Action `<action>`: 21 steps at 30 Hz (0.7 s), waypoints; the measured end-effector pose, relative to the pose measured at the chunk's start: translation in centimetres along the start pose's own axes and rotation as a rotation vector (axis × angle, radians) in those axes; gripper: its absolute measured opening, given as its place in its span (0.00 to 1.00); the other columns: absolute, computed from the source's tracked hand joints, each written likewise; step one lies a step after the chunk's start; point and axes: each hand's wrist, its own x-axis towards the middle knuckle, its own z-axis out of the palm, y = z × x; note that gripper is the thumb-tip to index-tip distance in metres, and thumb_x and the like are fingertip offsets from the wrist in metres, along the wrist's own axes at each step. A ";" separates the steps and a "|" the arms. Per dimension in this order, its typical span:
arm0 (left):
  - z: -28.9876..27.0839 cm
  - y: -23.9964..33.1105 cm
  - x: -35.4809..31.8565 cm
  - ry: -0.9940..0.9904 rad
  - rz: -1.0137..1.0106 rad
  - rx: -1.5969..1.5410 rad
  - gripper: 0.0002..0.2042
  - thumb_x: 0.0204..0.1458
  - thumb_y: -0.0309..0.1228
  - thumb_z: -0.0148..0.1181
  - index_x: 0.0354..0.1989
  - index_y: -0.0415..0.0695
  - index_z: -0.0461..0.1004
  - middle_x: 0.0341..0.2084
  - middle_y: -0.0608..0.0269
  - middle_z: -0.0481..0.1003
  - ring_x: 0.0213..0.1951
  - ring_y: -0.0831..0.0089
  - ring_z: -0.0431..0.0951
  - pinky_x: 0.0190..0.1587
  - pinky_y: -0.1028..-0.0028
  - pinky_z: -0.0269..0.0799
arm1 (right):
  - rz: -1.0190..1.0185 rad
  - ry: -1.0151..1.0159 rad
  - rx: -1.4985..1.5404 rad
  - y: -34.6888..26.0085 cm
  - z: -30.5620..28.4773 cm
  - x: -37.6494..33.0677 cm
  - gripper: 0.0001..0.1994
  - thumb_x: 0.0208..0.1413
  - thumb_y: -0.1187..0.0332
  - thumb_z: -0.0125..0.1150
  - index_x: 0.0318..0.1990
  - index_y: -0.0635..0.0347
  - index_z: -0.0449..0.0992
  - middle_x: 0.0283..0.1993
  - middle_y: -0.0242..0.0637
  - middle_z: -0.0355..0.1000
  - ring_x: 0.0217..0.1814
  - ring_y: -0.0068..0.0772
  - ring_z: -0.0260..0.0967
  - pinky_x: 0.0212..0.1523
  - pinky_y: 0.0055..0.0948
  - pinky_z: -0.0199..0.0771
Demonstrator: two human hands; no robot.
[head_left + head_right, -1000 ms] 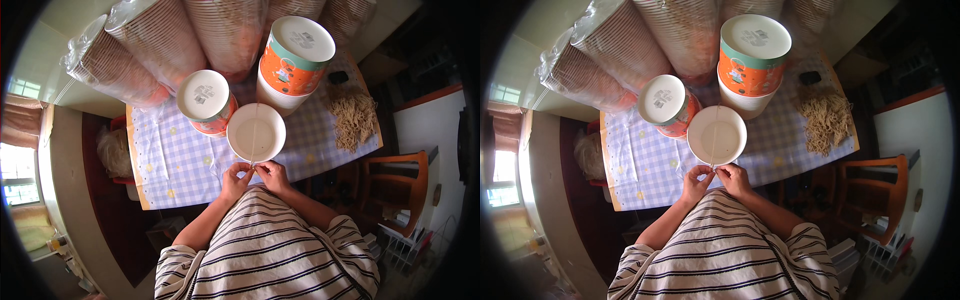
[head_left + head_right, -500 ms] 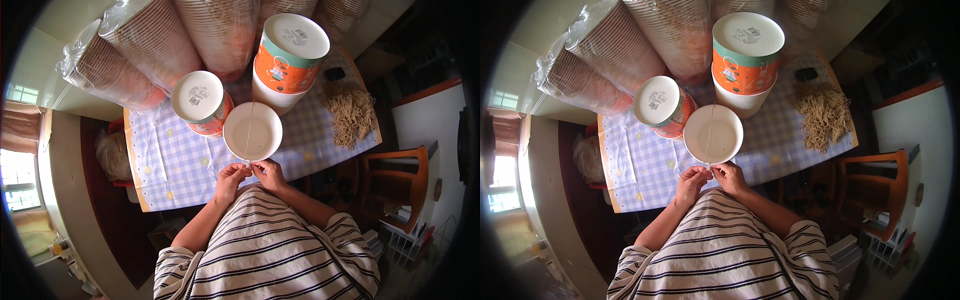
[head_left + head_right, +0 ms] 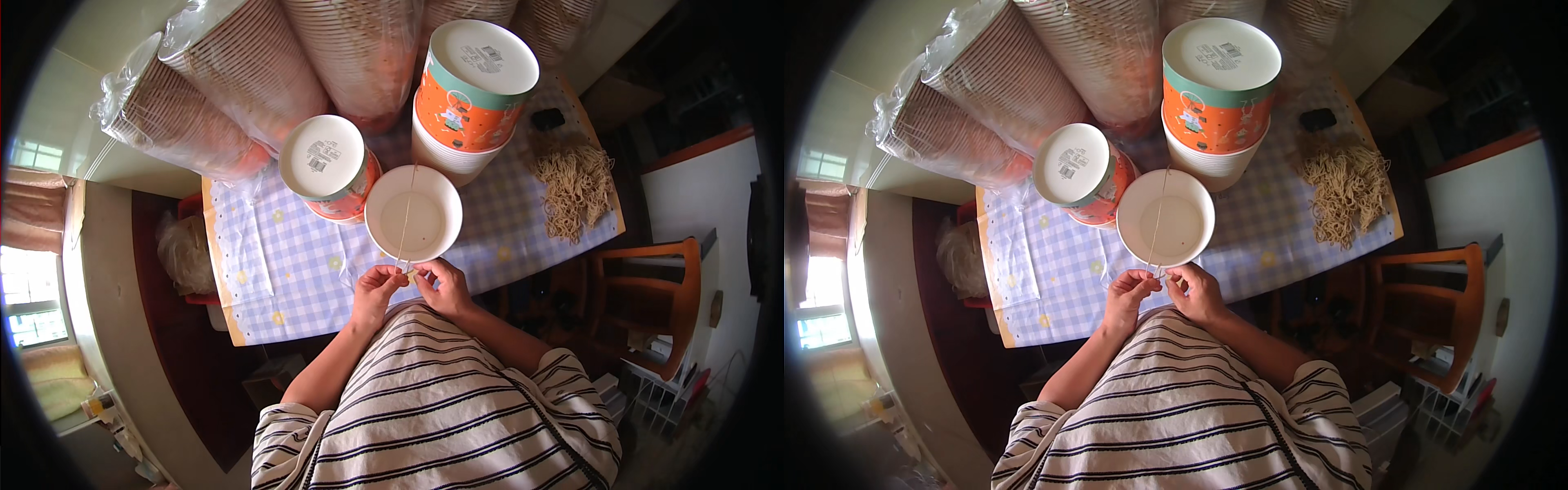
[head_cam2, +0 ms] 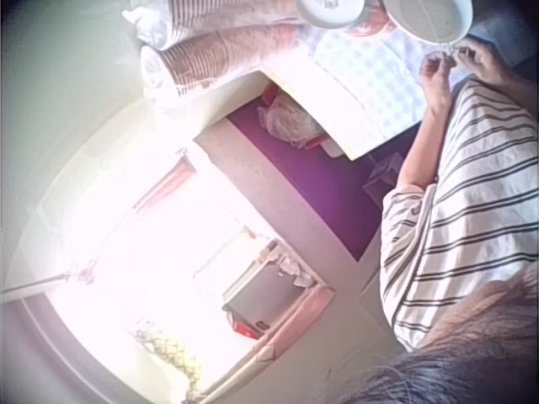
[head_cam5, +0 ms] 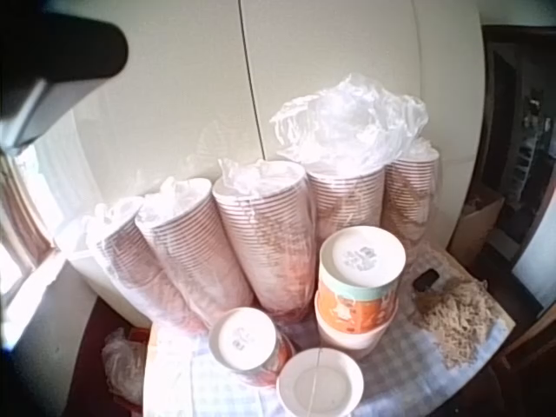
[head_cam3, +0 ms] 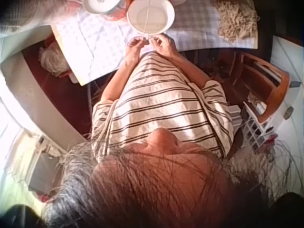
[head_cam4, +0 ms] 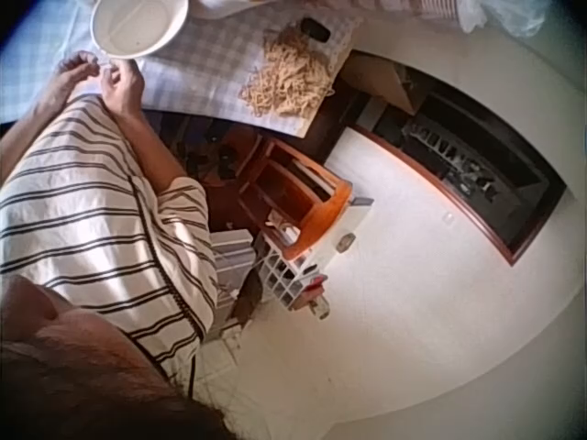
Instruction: Applying labels to paper bowls and filling them with decorative straw filler at a workspace.
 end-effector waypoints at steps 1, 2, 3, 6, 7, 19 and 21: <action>0.0 0.0 0.0 -0.006 0.024 0.003 0.04 0.51 0.23 0.61 0.34 0.39 0.74 0.28 0.62 0.77 0.33 0.76 0.77 0.38 0.78 0.70 | -0.007 0.022 -0.012 0.0 0.0 0.0 0.10 0.47 0.77 0.62 0.39 0.62 0.74 0.32 0.37 0.74 0.24 0.26 0.70 0.27 0.24 0.71; 0.0 -0.1 0.1 -0.006 0.023 0.003 0.04 0.51 0.23 0.61 0.34 0.39 0.74 0.28 0.62 0.77 0.33 0.76 0.77 0.38 0.78 0.70 | -0.007 0.022 -0.012 0.0 0.0 -0.1 0.10 0.47 0.77 0.62 0.39 0.62 0.74 0.32 0.37 0.74 0.24 0.26 0.70 0.27 0.24 0.71; 0.0 -0.1 0.1 0.007 0.029 0.008 0.04 0.51 0.22 0.61 0.34 0.38 0.74 0.29 0.62 0.77 0.33 0.76 0.77 0.40 0.77 0.71 | -0.044 0.017 -0.072 -0.1 0.0 -0.1 0.11 0.46 0.77 0.62 0.39 0.62 0.74 0.32 0.38 0.74 0.27 0.30 0.72 0.27 0.27 0.72; -0.1 -0.3 0.1 0.025 0.042 0.035 0.04 0.50 0.20 0.60 0.34 0.37 0.73 0.30 0.61 0.77 0.33 0.76 0.77 0.41 0.77 0.72 | -0.141 0.016 -0.185 0.1 0.0 -0.1 0.12 0.44 0.76 0.63 0.39 0.60 0.74 0.31 0.38 0.74 0.29 0.37 0.73 0.28 0.31 0.73; -0.1 -0.3 0.1 0.029 0.048 0.055 0.04 0.50 0.19 0.60 0.34 0.36 0.73 0.30 0.61 0.77 0.33 0.76 0.77 0.42 0.78 0.73 | -0.200 0.019 -0.238 0.2 0.0 -0.1 0.12 0.43 0.76 0.64 0.38 0.59 0.74 0.31 0.37 0.73 0.29 0.39 0.73 0.29 0.33 0.73; 0.2 -0.2 0.0 0.016 0.085 0.158 0.03 0.52 0.20 0.59 0.34 0.35 0.73 0.29 0.64 0.77 0.33 0.80 0.76 0.38 0.81 0.72 | -0.340 0.057 -0.334 0.7 0.3 0.4 0.10 0.42 0.76 0.63 0.33 0.56 0.73 0.26 0.36 0.70 0.25 0.41 0.70 0.27 0.36 0.70; 0.2 -0.2 0.0 0.012 0.086 0.157 0.03 0.52 0.19 0.59 0.34 0.35 0.73 0.29 0.64 0.77 0.33 0.80 0.76 0.39 0.81 0.72 | -0.334 0.061 -0.337 0.7 0.3 0.5 0.09 0.42 0.76 0.63 0.33 0.56 0.73 0.26 0.36 0.70 0.25 0.41 0.70 0.27 0.36 0.70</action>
